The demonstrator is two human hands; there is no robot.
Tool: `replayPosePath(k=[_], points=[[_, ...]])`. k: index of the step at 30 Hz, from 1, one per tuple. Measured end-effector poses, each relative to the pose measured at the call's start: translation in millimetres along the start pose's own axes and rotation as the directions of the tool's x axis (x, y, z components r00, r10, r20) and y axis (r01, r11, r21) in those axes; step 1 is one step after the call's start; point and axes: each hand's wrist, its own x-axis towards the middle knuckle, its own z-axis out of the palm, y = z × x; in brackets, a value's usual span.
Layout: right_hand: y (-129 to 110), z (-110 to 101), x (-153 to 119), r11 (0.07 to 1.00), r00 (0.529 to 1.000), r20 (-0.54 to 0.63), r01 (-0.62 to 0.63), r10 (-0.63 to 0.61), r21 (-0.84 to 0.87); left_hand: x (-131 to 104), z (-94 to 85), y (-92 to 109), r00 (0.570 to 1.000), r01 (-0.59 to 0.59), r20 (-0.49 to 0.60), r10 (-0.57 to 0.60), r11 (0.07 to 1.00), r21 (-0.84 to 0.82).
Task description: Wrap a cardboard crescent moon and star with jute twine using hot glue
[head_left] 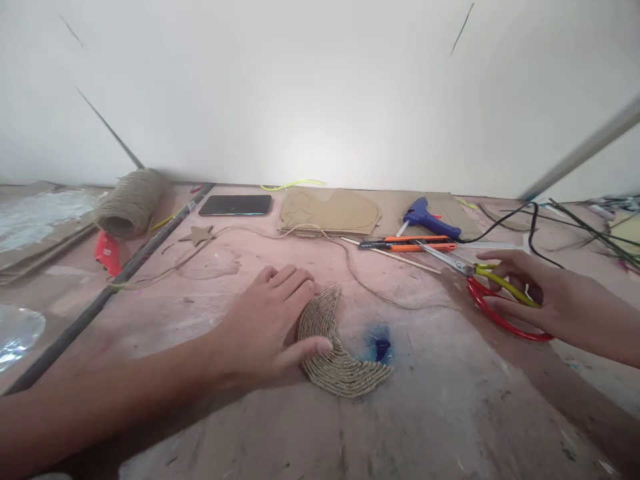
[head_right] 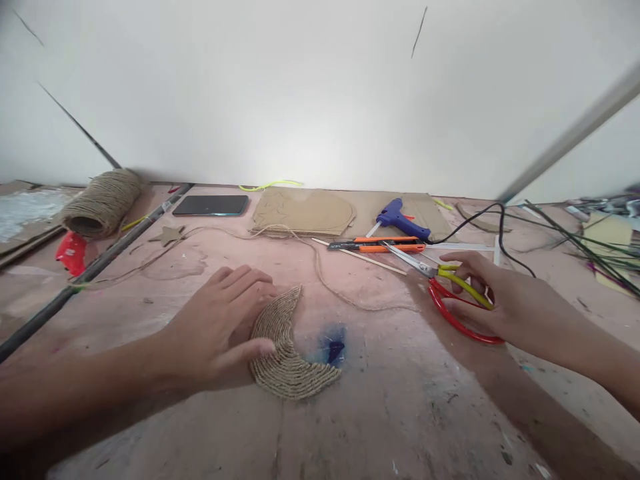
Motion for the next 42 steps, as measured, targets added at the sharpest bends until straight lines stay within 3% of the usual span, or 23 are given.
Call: replayPosePath(k=[3,5,8,12,21,29,34,38,42], points=[[1.2,-1.1,-9.2,0.998,0.996,0.068,-0.059,0.058,0.006,-5.4,3.8,8.6,0.996,0.042,0.079,-0.039,0.998,-0.035],[-5.5,8.6,-13.8,0.995,0.995,0.015,-0.096,0.096,0.032,-8.4,7.0,9.4,0.994,0.047,0.105,-0.038,0.995,-0.086],[-19.6,29.2,-17.5,0.985,0.987,-0.098,-0.114,0.127,0.128,-10.0,10.6,6.6,0.999,0.033,0.046,-0.026,0.988,-0.149],[-26.8,44.2,-19.5,0.979,0.981,-0.142,-0.111,0.136,0.171,-8.0,9.6,5.4,1.0,0.029,-0.004,-0.029,0.991,-0.129],[-19.7,43.5,-24.3,0.97,0.94,-0.242,-0.224,0.24,0.09,-11.2,9.6,2.0,0.99,0.127,-0.032,-0.136,0.973,-0.191],[-24.3,42.3,-31.1,0.943,0.912,-0.24,-0.327,0.332,0.063,0.9,-0.7,3.3,0.934,0.355,0.134,-0.331,0.902,-0.247],[-18.5,43.6,-32.2,0.957,0.929,-0.238,-0.289,0.285,0.015,-0.8,1.8,3.2,0.923,0.378,0.116,-0.366,0.812,-0.446],[-16.4,39.8,-24.9,0.992,0.974,-0.194,-0.123,0.113,-0.041,-5.5,8.4,1.4,0.918,0.377,0.129,-0.376,0.721,-0.581],[-24.5,32.6,-23.6,0.996,0.962,-0.27,0.027,-0.05,-0.088,-6.7,10.8,-0.4,0.929,0.326,0.16,-0.335,0.532,-0.781]])
